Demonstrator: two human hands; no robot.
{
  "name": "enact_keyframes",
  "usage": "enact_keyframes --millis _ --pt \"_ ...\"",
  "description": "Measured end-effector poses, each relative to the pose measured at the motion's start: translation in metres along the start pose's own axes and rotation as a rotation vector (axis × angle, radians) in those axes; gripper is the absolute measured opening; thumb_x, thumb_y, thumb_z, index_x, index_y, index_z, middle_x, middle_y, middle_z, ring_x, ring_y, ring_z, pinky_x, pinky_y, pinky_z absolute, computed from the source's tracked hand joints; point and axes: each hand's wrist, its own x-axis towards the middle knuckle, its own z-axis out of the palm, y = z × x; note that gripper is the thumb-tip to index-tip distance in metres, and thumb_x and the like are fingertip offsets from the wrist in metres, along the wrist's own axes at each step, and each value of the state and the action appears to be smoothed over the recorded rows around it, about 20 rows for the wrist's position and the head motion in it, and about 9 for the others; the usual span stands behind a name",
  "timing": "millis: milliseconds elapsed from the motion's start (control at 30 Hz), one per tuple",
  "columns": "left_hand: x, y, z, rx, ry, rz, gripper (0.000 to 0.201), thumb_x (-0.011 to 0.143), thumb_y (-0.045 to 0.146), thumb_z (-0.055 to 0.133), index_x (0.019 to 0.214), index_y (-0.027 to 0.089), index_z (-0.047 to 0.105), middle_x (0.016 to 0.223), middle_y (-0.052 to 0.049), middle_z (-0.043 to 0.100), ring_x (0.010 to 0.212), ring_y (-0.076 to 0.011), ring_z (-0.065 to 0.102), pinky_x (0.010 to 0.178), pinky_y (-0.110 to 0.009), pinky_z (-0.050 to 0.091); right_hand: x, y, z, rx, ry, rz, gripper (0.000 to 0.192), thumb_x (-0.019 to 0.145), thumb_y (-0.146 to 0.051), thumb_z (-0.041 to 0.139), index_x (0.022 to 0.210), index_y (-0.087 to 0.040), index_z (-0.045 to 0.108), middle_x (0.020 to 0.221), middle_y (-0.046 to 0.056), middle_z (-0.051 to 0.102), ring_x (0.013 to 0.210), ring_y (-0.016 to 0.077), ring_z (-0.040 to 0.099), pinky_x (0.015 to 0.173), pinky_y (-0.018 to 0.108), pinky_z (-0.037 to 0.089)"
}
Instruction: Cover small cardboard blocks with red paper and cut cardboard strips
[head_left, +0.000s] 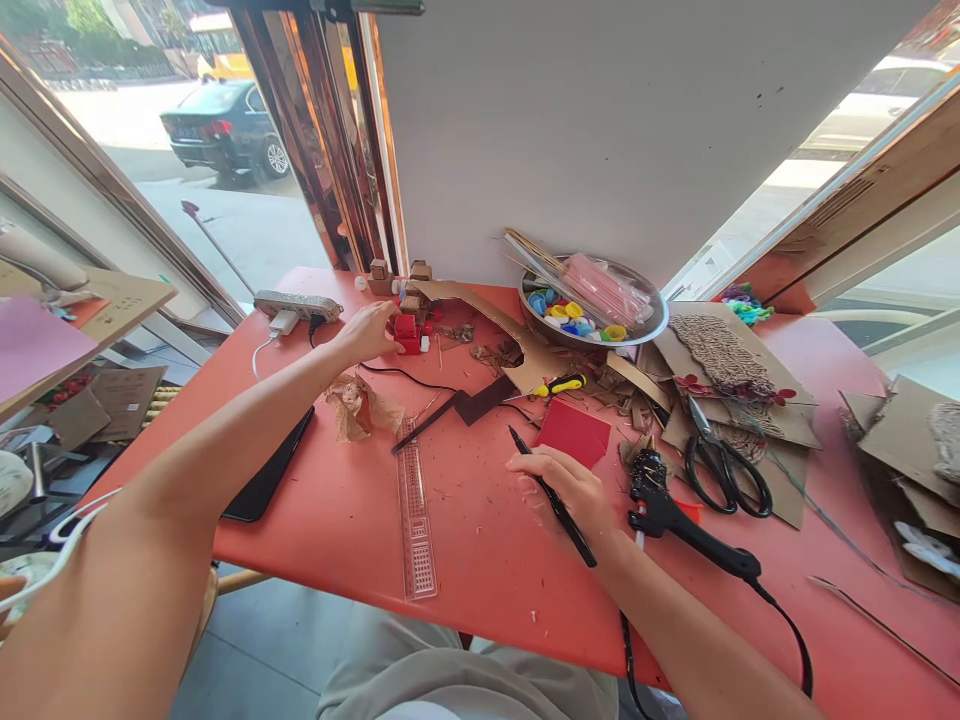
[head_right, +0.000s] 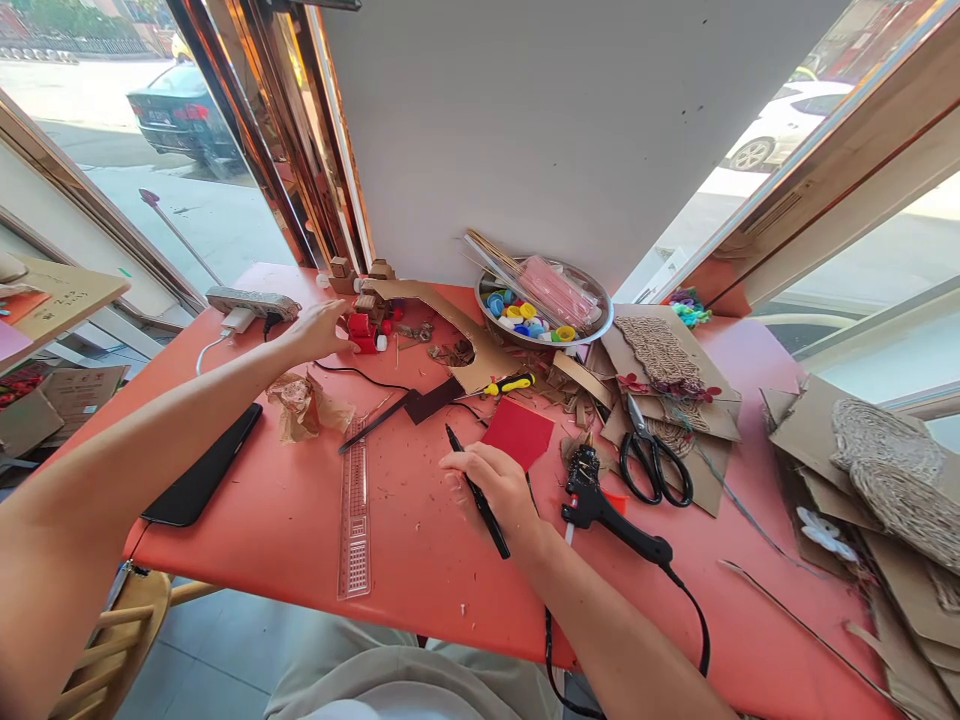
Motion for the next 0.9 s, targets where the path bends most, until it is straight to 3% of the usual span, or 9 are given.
enact_keyframes --millis 233,567,700,800,900 --pt "-0.004 0.008 -0.004 0.086 -0.035 -0.042 0.051 0.077 0.024 0.082 0.125 0.017 0.067 0.136 -0.014 0.074 0.129 -0.0349 0.07 0.106 -0.039 0.056 0.002 0.0 0.001 0.01 0.022 -0.033 0.024 0.107 -0.017 0.047 0.1 -0.023 0.069 0.074 0.002 0.069 0.063 0.0152 0.065 0.063 0.024 0.056" --pt "-0.012 0.025 -0.015 0.233 -0.109 -0.084 0.055 0.088 0.027 0.077 0.138 0.015 0.058 0.136 -0.017 0.074 0.132 -0.0358 0.069 0.107 -0.04 0.054 0.002 0.005 0.007 0.017 0.049 -0.063 0.023 0.107 -0.018 0.048 0.1 -0.024 0.068 0.072 0.0 0.068 0.061 0.0141 0.064 0.061 0.023 0.054" --pt "-0.015 0.024 -0.021 0.276 -0.124 -0.076 0.057 0.087 0.025 0.075 0.141 0.018 0.057 0.137 -0.014 0.075 0.132 -0.0337 0.069 0.11 -0.041 0.052 0.002 0.005 0.007 0.041 0.058 -0.069 0.022 0.106 -0.017 0.048 0.1 -0.024 0.068 0.072 -0.001 0.069 0.061 0.0142 0.064 0.06 0.023 0.053" --pt "-0.022 0.022 -0.029 0.285 -0.07 -0.088 0.054 0.087 0.027 0.075 0.138 0.02 0.06 0.137 -0.012 0.075 0.13 -0.0322 0.07 0.114 -0.044 0.049 0.002 0.006 0.008 0.069 0.06 -0.047 0.022 0.105 -0.017 0.05 0.097 -0.025 0.069 0.072 0.0 0.07 0.062 0.0148 0.065 0.062 0.023 0.054" --pt "-0.036 0.027 -0.03 0.28 0.089 -0.08 0.041 0.093 0.031 0.068 0.133 0.023 0.066 0.125 -0.008 0.078 0.121 -0.0302 0.073 0.108 -0.043 0.051 0.002 0.007 0.009 0.087 0.052 -0.025 0.024 0.104 -0.018 0.05 0.093 -0.025 0.07 0.071 0.0 0.069 0.061 0.0149 0.064 0.06 0.024 0.054"
